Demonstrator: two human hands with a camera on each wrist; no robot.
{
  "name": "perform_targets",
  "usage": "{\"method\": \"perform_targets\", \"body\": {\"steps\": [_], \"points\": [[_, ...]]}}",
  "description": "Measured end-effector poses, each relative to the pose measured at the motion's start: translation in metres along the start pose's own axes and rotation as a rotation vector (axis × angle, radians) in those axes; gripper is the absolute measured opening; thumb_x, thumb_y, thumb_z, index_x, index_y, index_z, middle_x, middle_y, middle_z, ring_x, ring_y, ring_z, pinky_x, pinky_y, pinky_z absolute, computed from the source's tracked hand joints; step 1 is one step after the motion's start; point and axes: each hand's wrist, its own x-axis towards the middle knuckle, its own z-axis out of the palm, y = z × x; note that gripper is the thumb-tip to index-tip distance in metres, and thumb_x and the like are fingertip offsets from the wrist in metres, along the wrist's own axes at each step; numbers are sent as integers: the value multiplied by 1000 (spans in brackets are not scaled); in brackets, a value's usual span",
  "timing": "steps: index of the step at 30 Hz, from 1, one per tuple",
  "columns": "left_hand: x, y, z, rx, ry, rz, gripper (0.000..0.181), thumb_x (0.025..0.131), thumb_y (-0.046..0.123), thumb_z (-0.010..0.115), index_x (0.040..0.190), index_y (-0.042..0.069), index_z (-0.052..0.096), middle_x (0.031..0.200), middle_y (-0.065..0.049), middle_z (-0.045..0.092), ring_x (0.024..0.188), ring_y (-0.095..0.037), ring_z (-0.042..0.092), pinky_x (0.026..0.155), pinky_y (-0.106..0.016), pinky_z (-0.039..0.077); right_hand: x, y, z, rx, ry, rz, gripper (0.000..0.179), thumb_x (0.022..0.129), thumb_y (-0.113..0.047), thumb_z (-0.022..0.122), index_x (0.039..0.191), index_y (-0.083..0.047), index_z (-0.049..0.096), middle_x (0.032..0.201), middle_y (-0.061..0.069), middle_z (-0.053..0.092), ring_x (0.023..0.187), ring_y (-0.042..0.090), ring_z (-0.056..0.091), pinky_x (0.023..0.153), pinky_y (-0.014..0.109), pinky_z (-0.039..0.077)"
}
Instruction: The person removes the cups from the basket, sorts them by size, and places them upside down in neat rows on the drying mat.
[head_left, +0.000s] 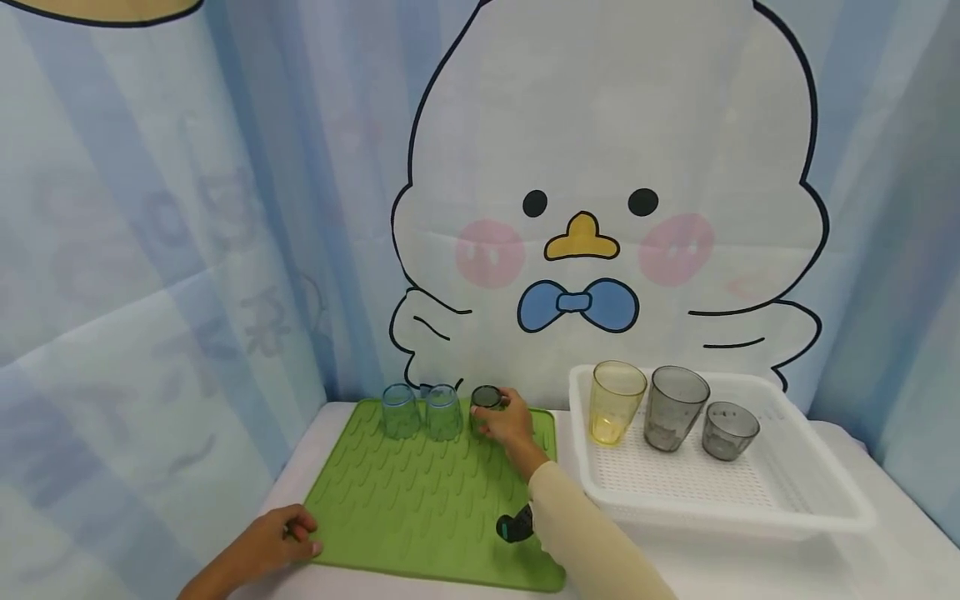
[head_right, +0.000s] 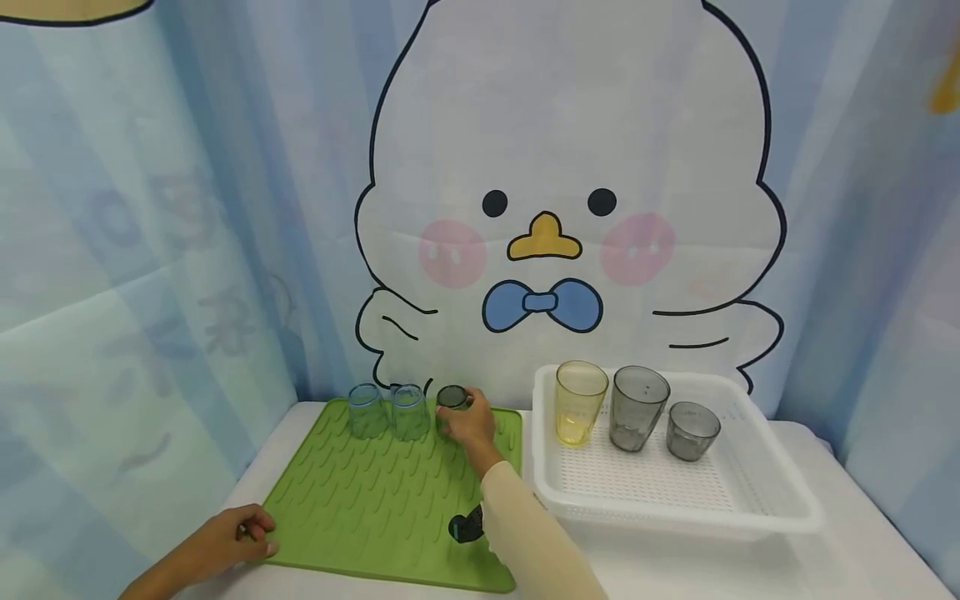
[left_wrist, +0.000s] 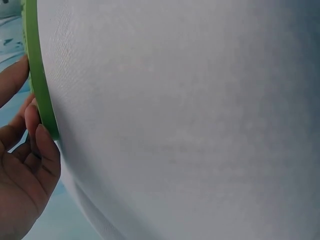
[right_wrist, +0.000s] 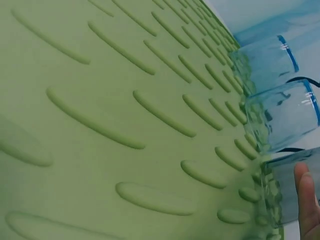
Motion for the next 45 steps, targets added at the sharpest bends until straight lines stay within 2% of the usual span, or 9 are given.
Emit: {"method": "perform_targets", "body": {"steps": [2, 6, 13, 18, 25, 30, 33, 39, 45], "points": [[1, 1, 1, 28, 16, 15, 31, 82, 24, 73, 97, 0, 61, 82, -3, 57, 72, -13, 52, 61, -26, 44, 1, 1, 0, 1, 9, 1, 64, 79, -15, 77, 134, -6, 47, 130, 19, 48, 59, 17, 65, 59, 31, 55], [2, 4, 3, 47, 35, 5, 32, 80, 24, 75, 96, 0, 61, 81, -3, 56, 72, -13, 51, 61, -25, 44, 3, 2, -1, -4, 8, -3, 63, 80, -16, 76, 135, -6, 47, 130, 19, 48, 59, 15, 65, 60, 31, 55], [1, 3, 1, 26, 13, 13, 32, 81, 24, 74, 97, 0, 61, 82, -3, 56, 73, -13, 52, 62, -25, 44, 9, 4, 1, -5, -29, 9, 67, 80, -17, 77, 137, -6, 44, 132, 19, 47, 59, 15, 66, 59, 32, 55], [1, 3, 0, 20, 19, 21, 31, 81, 22, 74, 97, -1, 60, 83, -3, 56, 74, -13, 51, 62, -25, 44, 10, 1, 1, -34, -49, 9, 68, 80, -15, 77, 137, -4, 41, 134, 21, 46, 61, 17, 66, 60, 33, 56], [1, 5, 1, 11, 33, -19, 31, 80, 21, 75, 96, -1, 60, 81, -4, 55, 74, -18, 51, 61, -26, 43, 9, -4, -2, -57, -79, 36, 72, 79, -14, 77, 139, -4, 39, 136, 22, 44, 63, 18, 66, 63, 35, 56], [1, 5, 0, -14, -8, -43, 32, 83, 22, 72, 99, -2, 59, 83, -5, 55, 76, -19, 51, 63, -30, 43, 8, -5, -2, -78, -93, 40, 73, 79, -13, 78, 140, -4, 38, 138, 23, 42, 66, 20, 67, 64, 35, 56], [2, 6, 0, -19, -25, -37, 32, 84, 22, 72, 100, -3, 59, 83, -5, 55, 77, -19, 52, 64, -31, 44, 8, -6, -6, -113, -93, 43, 74, 79, -16, 78, 141, -5, 38, 140, 22, 41, 68, 20, 67, 64, 34, 56], [4, 11, 1, 1, -16, -38, 32, 83, 22, 73, 98, -2, 59, 83, -4, 55, 77, -19, 51, 64, -30, 44, 9, -11, -14, -223, -102, 6, 83, 78, -24, 79, 145, -7, 33, 145, 20, 37, 65, 18, 67, 65, 34, 55], [2, 7, -2, -1, -35, -63, 34, 84, 25, 72, 100, -2, 59, 85, -4, 56, 78, -18, 52, 66, -33, 44, 2, -28, -25, -340, -133, -45, 83, 78, -30, 79, 144, -8, 35, 136, 19, 48, 69, 23, 69, 69, 36, 54]]}}
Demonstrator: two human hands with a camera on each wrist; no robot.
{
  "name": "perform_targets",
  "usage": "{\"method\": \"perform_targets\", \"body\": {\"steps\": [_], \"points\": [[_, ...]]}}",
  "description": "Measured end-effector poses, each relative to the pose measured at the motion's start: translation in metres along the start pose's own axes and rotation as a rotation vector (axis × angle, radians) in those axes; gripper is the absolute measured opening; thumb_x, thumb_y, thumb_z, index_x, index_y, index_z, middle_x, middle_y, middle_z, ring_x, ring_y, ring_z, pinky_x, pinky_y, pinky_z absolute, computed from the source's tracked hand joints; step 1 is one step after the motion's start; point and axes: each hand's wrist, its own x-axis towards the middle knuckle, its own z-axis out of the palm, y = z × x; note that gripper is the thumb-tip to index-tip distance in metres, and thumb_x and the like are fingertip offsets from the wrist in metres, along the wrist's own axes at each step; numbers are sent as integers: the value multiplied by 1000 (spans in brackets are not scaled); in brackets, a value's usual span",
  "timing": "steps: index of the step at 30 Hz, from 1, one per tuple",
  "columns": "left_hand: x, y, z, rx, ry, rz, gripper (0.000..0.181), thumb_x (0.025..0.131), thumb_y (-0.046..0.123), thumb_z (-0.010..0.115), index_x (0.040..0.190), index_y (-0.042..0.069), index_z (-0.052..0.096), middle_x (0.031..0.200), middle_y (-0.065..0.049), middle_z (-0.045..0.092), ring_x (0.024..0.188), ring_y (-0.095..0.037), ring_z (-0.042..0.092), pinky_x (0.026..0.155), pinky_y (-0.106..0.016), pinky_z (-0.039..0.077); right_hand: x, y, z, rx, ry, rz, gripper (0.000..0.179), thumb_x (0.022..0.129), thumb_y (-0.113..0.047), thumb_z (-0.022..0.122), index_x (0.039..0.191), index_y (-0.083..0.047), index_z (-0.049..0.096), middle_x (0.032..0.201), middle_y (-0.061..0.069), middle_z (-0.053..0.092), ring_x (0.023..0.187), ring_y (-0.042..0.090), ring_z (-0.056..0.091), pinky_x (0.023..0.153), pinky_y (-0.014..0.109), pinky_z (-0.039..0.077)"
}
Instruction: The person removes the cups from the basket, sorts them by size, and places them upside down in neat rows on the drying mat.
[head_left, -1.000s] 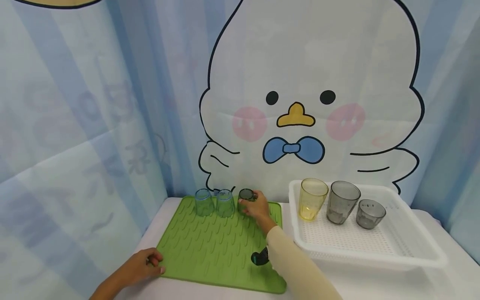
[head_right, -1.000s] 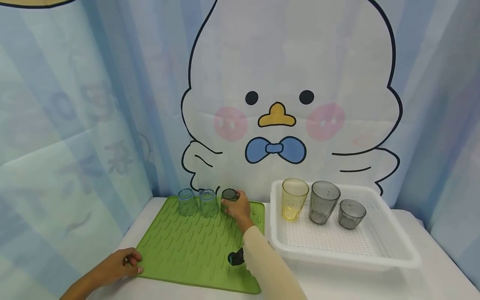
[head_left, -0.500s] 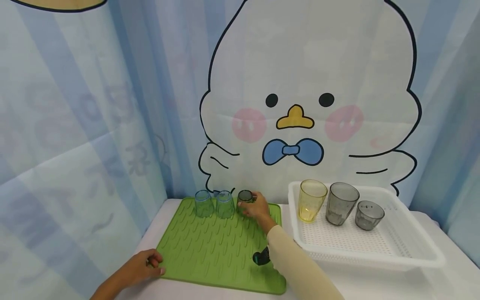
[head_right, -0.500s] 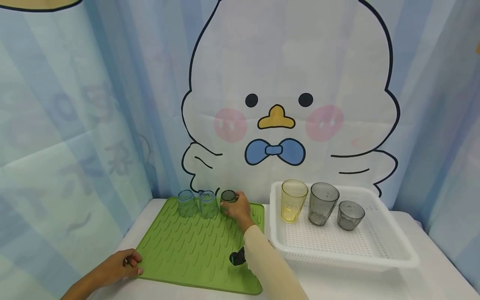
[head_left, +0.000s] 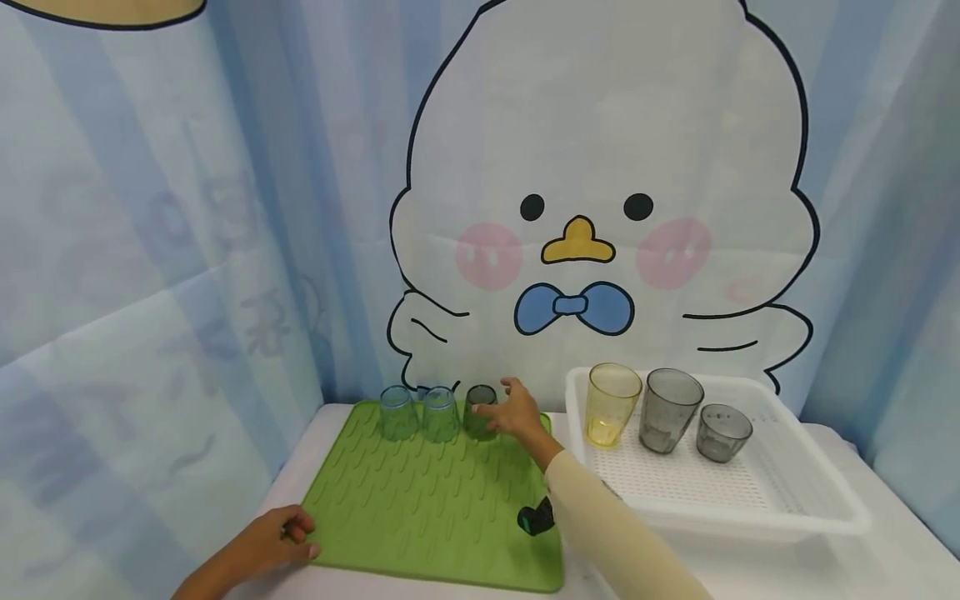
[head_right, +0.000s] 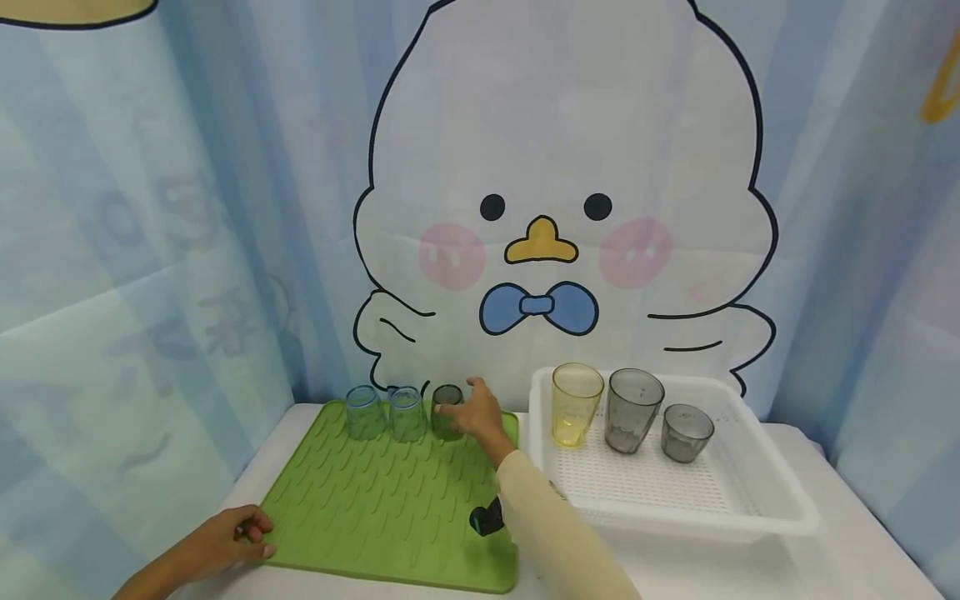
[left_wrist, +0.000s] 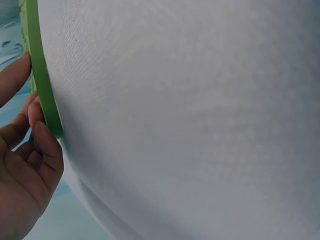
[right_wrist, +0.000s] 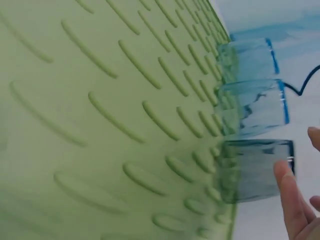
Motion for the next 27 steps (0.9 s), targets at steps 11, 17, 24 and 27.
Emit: {"method": "perform_targets", "body": {"steps": [11, 17, 24, 27], "points": [[-1, -5, 1, -64, -44, -122, 37, 85, 28, 70, 101, -2, 57, 86, -6, 55, 78, -20, 52, 68, -37, 43, -33, -32, -41, -12, -113, -90, 77, 76, -34, 79, 139, -12, 41, 142, 15, 43, 65, 19, 67, 63, 32, 53], [1, -1, 5, -88, -62, -185, 43, 83, 34, 72, 103, -2, 58, 88, -7, 55, 79, -20, 52, 69, -37, 44, -63, -27, -80, 57, -185, -224, 61, 78, -35, 77, 129, -15, 50, 121, 10, 58, 65, 27, 66, 61, 35, 53], [1, -2, 2, -108, -97, -156, 45, 85, 34, 70, 105, -4, 56, 88, -8, 54, 78, -21, 52, 68, -38, 44, -83, -18, -138, 77, -253, -372, 40, 85, -24, 73, 119, -10, 57, 106, 10, 63, 64, 31, 64, 58, 38, 53], [2, -3, 2, -134, -119, -153, 46, 87, 34, 68, 106, -5, 55, 89, -8, 55, 79, -21, 53, 68, -38, 45, -89, -14, -166, 84, -265, -406, 34, 86, -17, 70, 116, -6, 58, 103, 13, 63, 63, 32, 64, 55, 34, 52]]}}
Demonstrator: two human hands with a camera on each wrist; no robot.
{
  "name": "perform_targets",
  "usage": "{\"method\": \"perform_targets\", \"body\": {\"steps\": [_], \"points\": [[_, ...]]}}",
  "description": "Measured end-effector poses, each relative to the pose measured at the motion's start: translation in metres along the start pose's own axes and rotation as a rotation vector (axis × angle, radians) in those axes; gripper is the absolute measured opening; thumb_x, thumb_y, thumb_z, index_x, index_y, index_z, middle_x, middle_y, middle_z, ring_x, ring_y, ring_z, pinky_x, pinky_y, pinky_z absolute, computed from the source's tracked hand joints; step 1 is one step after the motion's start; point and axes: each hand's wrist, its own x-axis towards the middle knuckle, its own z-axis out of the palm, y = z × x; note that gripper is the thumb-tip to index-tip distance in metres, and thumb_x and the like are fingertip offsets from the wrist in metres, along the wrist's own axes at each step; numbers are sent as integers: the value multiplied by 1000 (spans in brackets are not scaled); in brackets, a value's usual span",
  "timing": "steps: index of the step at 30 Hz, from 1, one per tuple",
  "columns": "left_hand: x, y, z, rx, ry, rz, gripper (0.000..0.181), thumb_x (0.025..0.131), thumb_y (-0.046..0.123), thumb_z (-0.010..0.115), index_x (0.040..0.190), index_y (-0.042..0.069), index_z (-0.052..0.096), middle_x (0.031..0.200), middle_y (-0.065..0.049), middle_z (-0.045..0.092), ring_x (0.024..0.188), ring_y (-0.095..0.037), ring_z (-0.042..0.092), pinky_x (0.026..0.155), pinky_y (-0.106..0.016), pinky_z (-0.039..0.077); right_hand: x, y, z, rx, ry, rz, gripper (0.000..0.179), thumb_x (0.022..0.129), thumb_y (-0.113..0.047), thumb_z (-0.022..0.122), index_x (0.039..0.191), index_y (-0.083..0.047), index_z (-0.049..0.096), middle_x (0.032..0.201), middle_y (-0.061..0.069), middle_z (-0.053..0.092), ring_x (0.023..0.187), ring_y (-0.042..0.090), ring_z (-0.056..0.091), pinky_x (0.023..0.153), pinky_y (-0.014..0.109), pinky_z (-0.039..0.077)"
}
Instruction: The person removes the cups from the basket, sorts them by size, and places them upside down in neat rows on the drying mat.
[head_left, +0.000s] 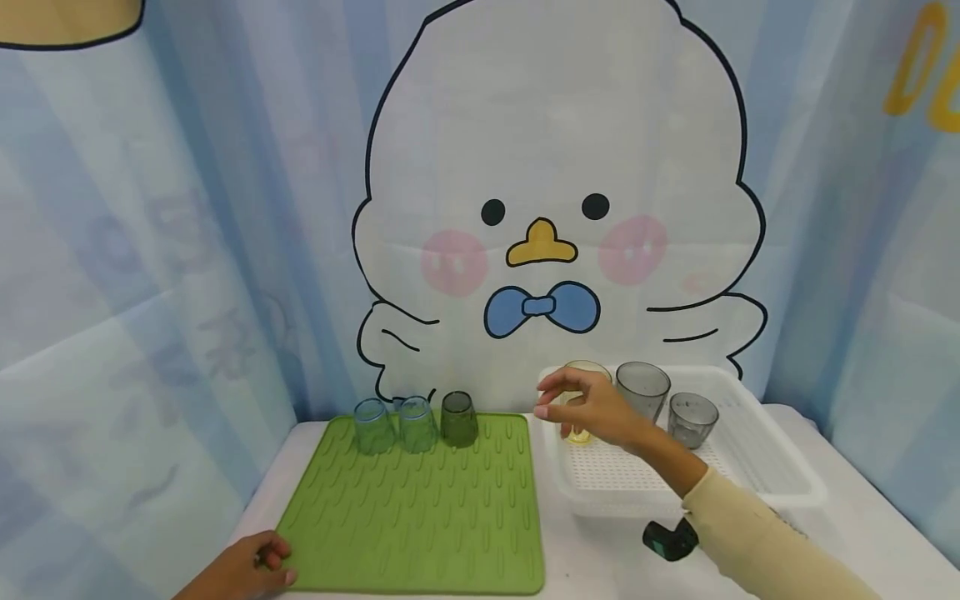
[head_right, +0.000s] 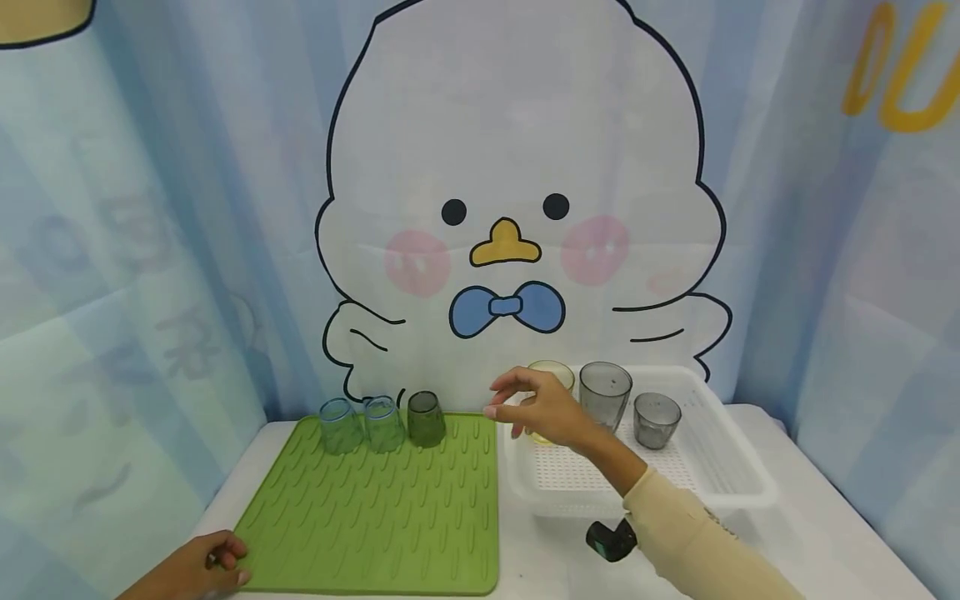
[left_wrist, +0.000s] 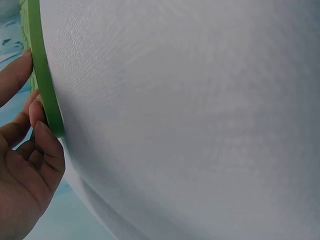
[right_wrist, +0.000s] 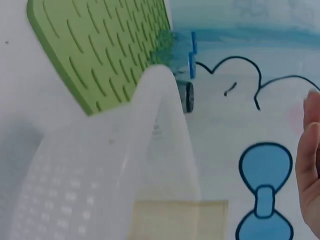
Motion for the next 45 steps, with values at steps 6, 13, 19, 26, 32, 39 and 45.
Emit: {"method": "perform_targets", "body": {"steps": [6, 13, 19, 26, 32, 39, 45], "points": [[0, -3, -4, -7, -25, 41, 42, 89, 28, 67, 107, -8, 53, 89, -9, 54, 79, -22, 55, 68, -39, 46, -21, 8, -49, -37, 53, -121, 21, 93, -11, 60, 110, 1, 58, 95, 10, 66, 56, 23, 60, 51, 32, 50], [-3, -1, -9, 12, -10, 30, 45, 88, 30, 67, 108, -8, 54, 90, -9, 56, 80, -21, 55, 69, -39, 46, -35, 37, -96, -32, 234, -166, 16, 99, -12, 50, 104, -4, 63, 86, 2, 69, 54, 23, 59, 53, 32, 52], [-4, 0, -7, -9, -6, 12, 42, 90, 28, 65, 107, -8, 52, 90, -9, 53, 79, -22, 54, 67, -39, 46, -45, 67, -127, -137, 411, 75, 32, 95, -34, 56, 111, -5, 60, 94, -5, 68, 60, 21, 63, 59, 31, 53], [-3, -5, -6, -15, -25, 18, 40, 91, 26, 63, 106, -10, 52, 90, -9, 52, 77, -22, 53, 67, -39, 46, -59, 94, -145, -256, 378, 333, 73, 91, -49, 56, 139, 2, 35, 136, 25, 42, 74, 18, 66, 66, 32, 53], [0, -5, -5, -27, -49, 44, 37, 92, 24, 62, 105, -10, 52, 89, -10, 51, 77, -22, 53, 67, -40, 45, -70, 107, -154, -258, 281, 424, 88, 91, -45, 59, 146, 6, 13, 147, 32, 21, 79, 23, 67, 74, 33, 55], [1, -1, -4, -11, -53, 55, 37, 92, 23, 62, 103, -10, 52, 89, -9, 52, 77, -22, 53, 67, -40, 46, -79, 115, -157, -236, 155, 537, 100, 90, -45, 61, 146, 9, -1, 142, 37, 25, 91, 30, 66, 84, 43, 51], [3, 0, -3, -28, -72, 54, 34, 93, 22, 61, 103, -9, 52, 88, -9, 52, 77, -22, 53, 67, -40, 45, -84, 127, -160, -242, 171, 598, 107, 85, -43, 68, 145, 12, -2, 140, 40, 26, 87, 25, 66, 77, 37, 54]]}}
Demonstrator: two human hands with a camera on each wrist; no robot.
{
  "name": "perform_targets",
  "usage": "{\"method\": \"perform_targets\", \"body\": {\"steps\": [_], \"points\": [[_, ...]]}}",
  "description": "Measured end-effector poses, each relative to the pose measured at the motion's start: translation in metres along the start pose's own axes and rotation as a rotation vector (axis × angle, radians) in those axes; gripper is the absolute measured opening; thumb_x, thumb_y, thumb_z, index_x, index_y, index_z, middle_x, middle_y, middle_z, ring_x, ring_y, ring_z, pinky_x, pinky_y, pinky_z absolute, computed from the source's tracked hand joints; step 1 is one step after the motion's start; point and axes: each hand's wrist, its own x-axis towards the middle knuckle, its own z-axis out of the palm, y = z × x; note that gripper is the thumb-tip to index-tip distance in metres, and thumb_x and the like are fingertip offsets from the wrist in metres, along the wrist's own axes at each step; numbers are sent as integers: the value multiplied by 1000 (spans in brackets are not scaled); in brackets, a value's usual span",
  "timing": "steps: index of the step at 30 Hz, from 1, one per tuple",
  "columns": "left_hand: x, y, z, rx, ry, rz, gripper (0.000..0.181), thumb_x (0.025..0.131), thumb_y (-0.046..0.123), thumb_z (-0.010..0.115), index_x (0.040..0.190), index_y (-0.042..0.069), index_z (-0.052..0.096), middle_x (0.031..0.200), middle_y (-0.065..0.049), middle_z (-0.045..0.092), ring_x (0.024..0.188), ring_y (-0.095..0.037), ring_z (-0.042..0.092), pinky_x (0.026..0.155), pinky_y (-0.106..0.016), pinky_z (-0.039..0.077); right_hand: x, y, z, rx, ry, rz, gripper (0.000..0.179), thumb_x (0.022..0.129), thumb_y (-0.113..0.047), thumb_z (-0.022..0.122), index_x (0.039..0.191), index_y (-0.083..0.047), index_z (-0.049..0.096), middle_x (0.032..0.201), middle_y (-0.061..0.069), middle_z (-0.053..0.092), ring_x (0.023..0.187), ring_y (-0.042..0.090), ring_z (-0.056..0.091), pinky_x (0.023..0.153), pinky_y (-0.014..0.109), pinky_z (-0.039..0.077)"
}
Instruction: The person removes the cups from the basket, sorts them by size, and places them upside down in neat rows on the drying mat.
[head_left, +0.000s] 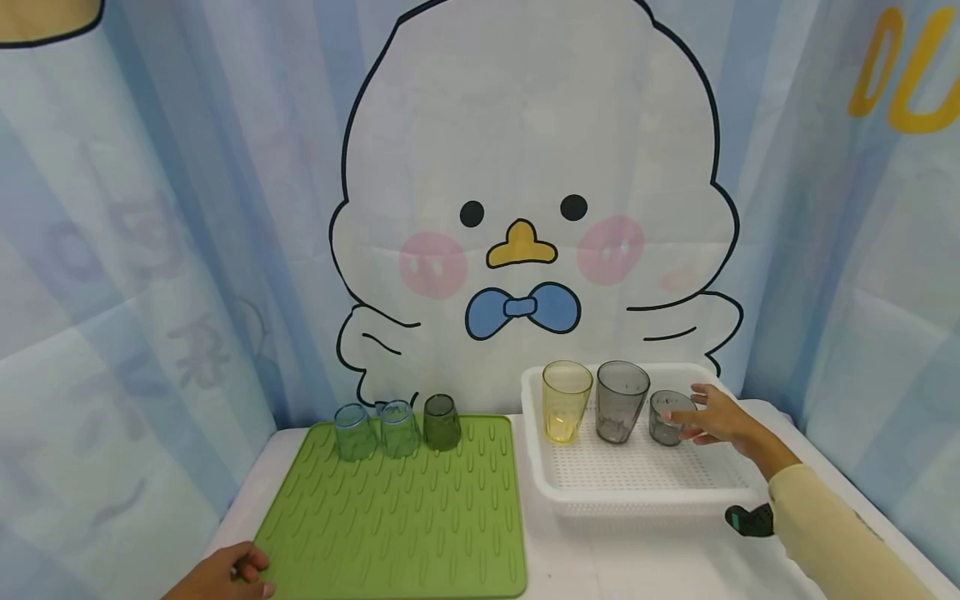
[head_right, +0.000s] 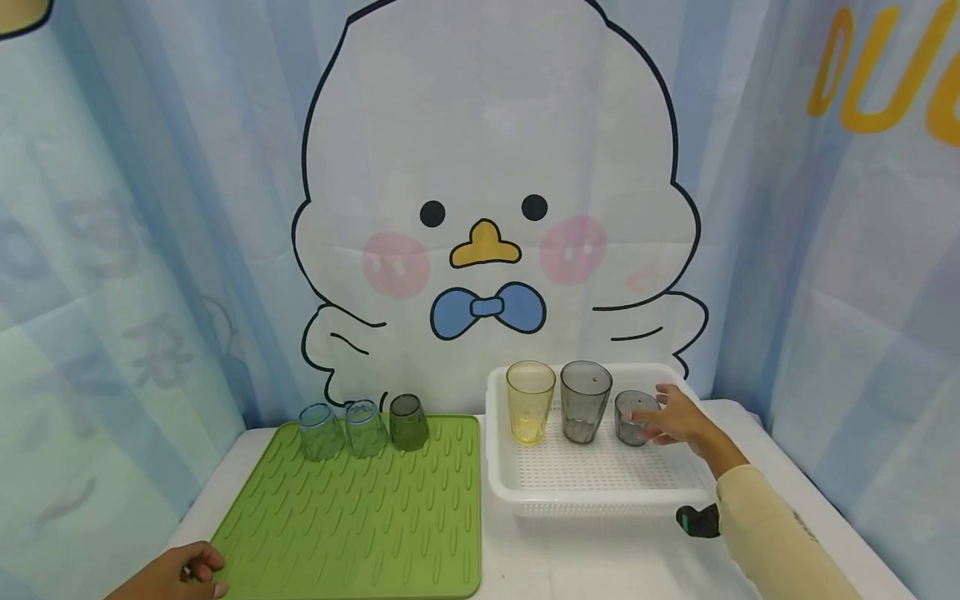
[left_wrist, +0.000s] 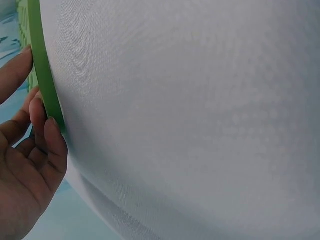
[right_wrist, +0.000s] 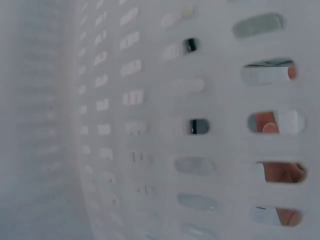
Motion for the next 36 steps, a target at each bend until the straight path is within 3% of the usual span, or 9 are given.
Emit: {"method": "perform_targets", "body": {"steps": [2, 7, 9, 14, 16, 21, 36], "points": [[0, -1, 0, -6, -3, -1, 33, 93, 22, 61, 103, -9, 52, 88, -9, 52, 77, -22, 53, 67, -39, 45, 3, 2, 1, 7, 11, 12, 110, 82, -42, 72, 145, 12, -1, 144, 40, 15, 85, 24, 66, 75, 35, 55], [0, -3, 0, -3, -6, 8, 33, 93, 22, 61, 103, -8, 52, 88, -9, 52, 77, -22, 53, 67, -39, 45, 4, 7, 4, -7, 26, 6, 109, 80, -40, 75, 144, 13, 5, 142, 40, 18, 85, 24, 66, 75, 37, 55], [1, -3, 0, 3, -4, 13, 33, 93, 23, 61, 102, -8, 52, 88, -9, 52, 76, -22, 52, 67, -40, 45, 3, 8, 5, -22, 19, -12, 106, 81, -38, 74, 143, 15, 6, 140, 42, 21, 86, 25, 66, 77, 39, 54], [0, -4, 0, 19, -7, 24, 33, 93, 23, 61, 102, -8, 53, 87, -8, 52, 76, -22, 52, 67, -40, 44, 1, 10, 10, -36, -6, -22, 100, 82, -34, 74, 141, 17, 10, 124, 38, 46, 87, 27, 65, 78, 41, 53], [-1, -3, 0, 19, -3, 21, 33, 93, 23, 61, 101, -8, 53, 87, -8, 52, 75, -22, 52, 67, -40, 44, 1, 10, 11, -39, -7, -16, 101, 82, -34, 74, 141, 17, 11, 122, 38, 48, 86, 27, 65, 78, 41, 53], [1, -3, 0, 15, 5, 12, 33, 92, 23, 62, 101, -7, 53, 86, -8, 51, 74, -22, 52, 65, -39, 44, 2, 11, 14, -50, 1, -23, 100, 81, -33, 75, 142, 16, 11, 127, 41, 40, 85, 25, 65, 76, 41, 54], [-2, 0, 1, -10, 1, -9, 34, 92, 24, 61, 103, -7, 52, 88, -10, 52, 77, -23, 53, 67, -40, 45, -6, 7, 15, -60, 49, -38, 97, 80, -39, 75, 140, 13, 21, 129, 39, 39, 76, 20, 64, 70, 36, 54]]}}
